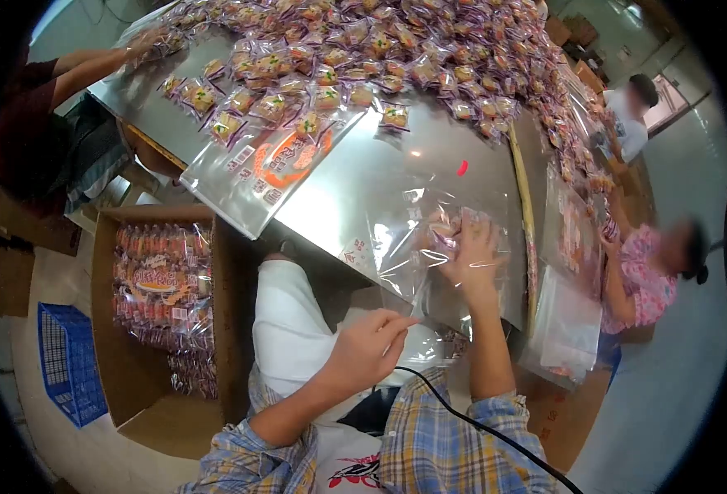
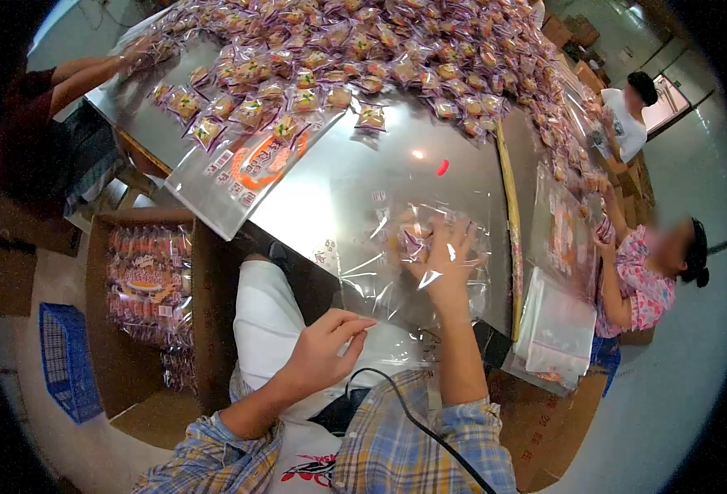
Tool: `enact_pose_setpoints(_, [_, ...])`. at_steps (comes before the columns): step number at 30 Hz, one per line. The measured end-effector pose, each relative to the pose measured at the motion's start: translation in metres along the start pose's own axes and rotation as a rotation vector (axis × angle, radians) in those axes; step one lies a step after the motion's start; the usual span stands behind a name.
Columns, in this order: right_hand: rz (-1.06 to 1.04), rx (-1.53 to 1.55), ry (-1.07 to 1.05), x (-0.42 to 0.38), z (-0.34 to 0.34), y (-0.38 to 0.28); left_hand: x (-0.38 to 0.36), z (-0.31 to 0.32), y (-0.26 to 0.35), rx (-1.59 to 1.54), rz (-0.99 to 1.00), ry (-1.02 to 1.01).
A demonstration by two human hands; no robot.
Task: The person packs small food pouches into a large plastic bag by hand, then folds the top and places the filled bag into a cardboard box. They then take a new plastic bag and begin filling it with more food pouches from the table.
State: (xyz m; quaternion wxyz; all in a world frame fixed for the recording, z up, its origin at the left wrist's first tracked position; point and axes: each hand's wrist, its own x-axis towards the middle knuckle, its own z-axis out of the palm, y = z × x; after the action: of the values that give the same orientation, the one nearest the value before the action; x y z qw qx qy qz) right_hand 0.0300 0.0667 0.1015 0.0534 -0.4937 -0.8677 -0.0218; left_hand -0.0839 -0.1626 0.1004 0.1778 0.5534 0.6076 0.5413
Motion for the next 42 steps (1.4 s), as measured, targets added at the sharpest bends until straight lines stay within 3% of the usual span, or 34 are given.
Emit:
enact_pose_setpoints(3, [-0.215, 0.105, 0.120, 0.012, 0.037, 0.024, -0.010, 0.009, -0.007, -0.033, -0.098, 0.009])
enact_pose_setpoints(4, [-0.382, 0.091, 0.132, 0.004, 0.018, 0.015, -0.013, 0.012, -0.009, -0.069, -0.139, 0.030])
enact_pose_setpoints(6, [-0.601, 0.217, -0.163, 0.001, -0.016, -0.008, -0.016, 0.015, -0.010, -0.100, -0.182, 0.041])
enact_pose_setpoints(9, [-0.824, 0.459, -0.005, -0.001, 0.004, -0.022, -0.013, 0.013, -0.011, -0.071, -0.158, 0.010])
enact_pose_setpoints(12, [-0.551, 0.581, -0.203, 0.013, 0.022, -0.033, -0.011, 0.010, -0.009, -0.034, -0.118, -0.024])
enact_pose_setpoints(13, [-0.504, 0.420, -0.232, 0.014, 0.016, -0.041, -0.010, 0.009, -0.009, -0.023, -0.108, -0.021])
enact_pose_setpoints(16, [-0.598, 0.076, 0.060, 0.006, 0.044, -0.044, -0.012, 0.006, -0.013, -0.007, -0.102, 0.028])
enact_pose_setpoints(19, [-0.628, 0.078, 0.300, 0.020, 0.062, -0.045, -0.019, 0.005, -0.015, -0.005, -0.134, 0.089])
enact_pose_setpoints(22, [-0.598, 0.195, 0.159, 0.039, 0.075, -0.030, -0.024, 0.007, -0.017, 0.071, -0.183, 0.166])
enact_pose_setpoints(23, [-0.621, 0.200, 0.246, 0.040, 0.077, -0.026, -0.022, 0.006, -0.020, 0.113, -0.191, 0.196])
enact_pose_setpoints(28, [-0.282, 0.349, 0.344, -0.017, 0.039, -0.011, -0.007, -0.002, -0.026, 0.277, -0.093, 0.210])
enact_pose_setpoints(30, [-0.113, 0.509, 0.206, -0.035, 0.045, 0.007, -0.007, 0.004, -0.033, 0.277, -0.054, 0.198])
enact_pose_setpoints(33, [-0.048, 0.699, 0.119, -0.039, 0.055, 0.016, -0.004, 0.010, -0.029, 0.181, -0.092, 0.198])
enact_pose_setpoints(36, [-0.015, 1.050, 0.180, -0.039, 0.060, 0.005, -0.005, 0.012, -0.023, 0.158, -0.107, 0.156])
enact_pose_setpoints(40, [0.460, 1.958, -0.280, -0.028, 0.052, -0.024, -0.009, 0.013, -0.019, 0.106, -0.150, 0.164])
enact_pose_setpoints(41, [0.537, 2.019, -0.340, -0.030, 0.040, -0.034, -0.009, 0.012, -0.019, 0.103, -0.155, 0.175])
enact_pose_setpoints(42, [0.464, 2.009, -0.331, -0.031, 0.045, -0.041, -0.010, 0.012, -0.019, 0.099, -0.160, 0.185])
